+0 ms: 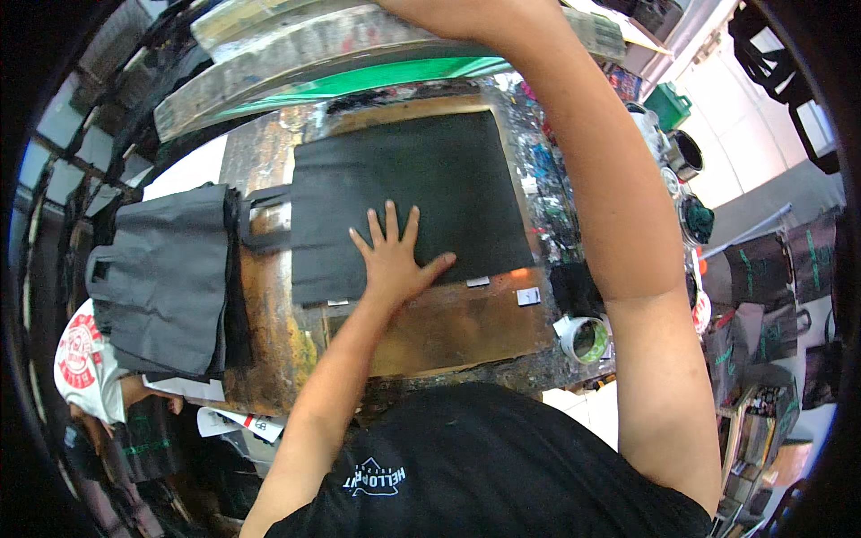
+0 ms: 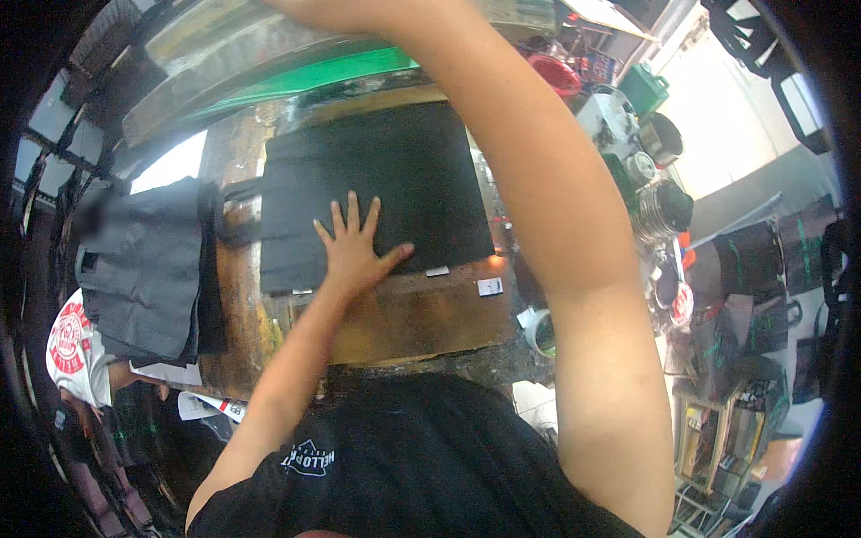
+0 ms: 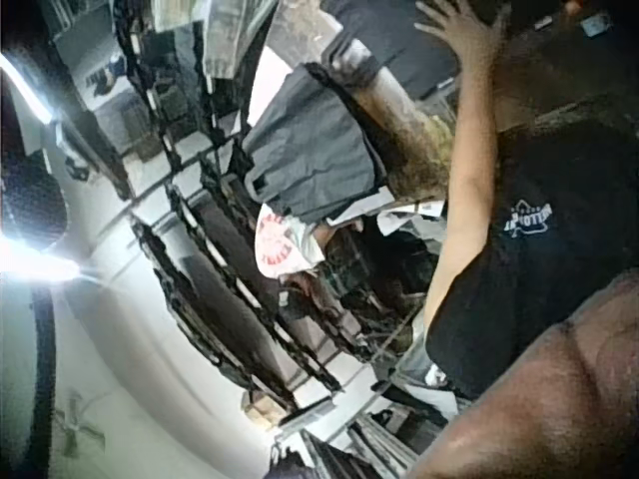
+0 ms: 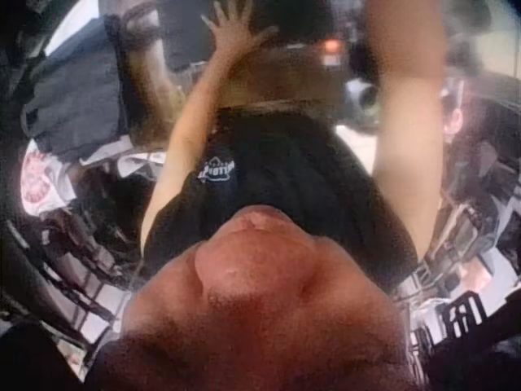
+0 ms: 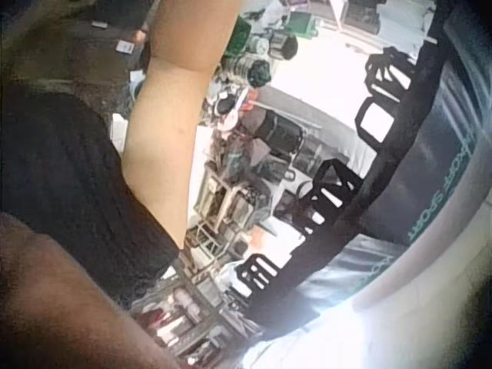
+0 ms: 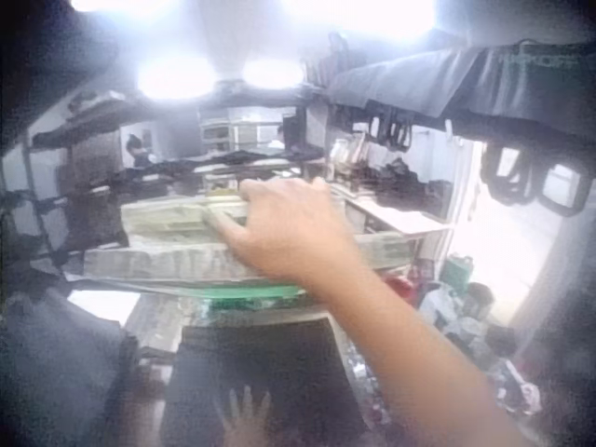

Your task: The person performs screen printing on black bags using a squeegee and a manual screen printing frame. They apply green ink through the screen, lift the frame to reveal the printed design, and swap the bags one by one on the table.

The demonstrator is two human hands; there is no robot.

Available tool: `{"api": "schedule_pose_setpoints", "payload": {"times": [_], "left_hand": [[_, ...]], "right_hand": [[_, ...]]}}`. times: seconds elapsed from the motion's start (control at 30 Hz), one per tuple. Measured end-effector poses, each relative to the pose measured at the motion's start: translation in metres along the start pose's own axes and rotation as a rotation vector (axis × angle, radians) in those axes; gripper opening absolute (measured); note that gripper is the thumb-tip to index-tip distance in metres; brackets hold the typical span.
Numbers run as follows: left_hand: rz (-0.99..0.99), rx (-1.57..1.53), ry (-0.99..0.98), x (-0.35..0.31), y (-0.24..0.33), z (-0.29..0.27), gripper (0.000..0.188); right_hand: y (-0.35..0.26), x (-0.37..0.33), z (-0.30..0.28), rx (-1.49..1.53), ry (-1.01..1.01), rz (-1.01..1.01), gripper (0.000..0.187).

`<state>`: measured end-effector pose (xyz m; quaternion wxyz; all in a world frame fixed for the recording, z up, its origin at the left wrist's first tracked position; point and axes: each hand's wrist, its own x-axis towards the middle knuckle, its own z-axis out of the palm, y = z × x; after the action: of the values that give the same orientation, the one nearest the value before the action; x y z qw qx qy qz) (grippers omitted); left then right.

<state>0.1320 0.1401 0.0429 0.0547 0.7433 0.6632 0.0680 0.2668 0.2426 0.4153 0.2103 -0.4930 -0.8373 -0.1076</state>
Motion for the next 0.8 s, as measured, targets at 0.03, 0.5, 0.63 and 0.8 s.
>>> {"api": "schedule_pose_setpoints", "payload": {"times": [0.03, 0.5, 0.63, 0.8], "left_hand": [[0.024, 0.003, -0.002, 0.02, -0.002, -0.001, 0.113], [-0.072, 0.036, -0.035, 0.018, 0.023, 0.003, 0.123], [-0.086, 0.033, -0.013, 0.012, 0.024, 0.006, 0.124], [-0.016, 0.015, 0.023, -0.001, 0.016, -0.004, 0.124]], "right_hand": [[0.007, -0.009, 0.013, -0.007, 0.133, -0.06, 0.068], [0.009, -0.008, 0.006, 0.06, -0.003, -0.039, 0.063], [-0.003, -0.013, -0.007, 0.061, -0.075, -0.011, 0.065], [0.006, -0.008, 0.029, -0.041, 0.117, -0.075, 0.068]]}}
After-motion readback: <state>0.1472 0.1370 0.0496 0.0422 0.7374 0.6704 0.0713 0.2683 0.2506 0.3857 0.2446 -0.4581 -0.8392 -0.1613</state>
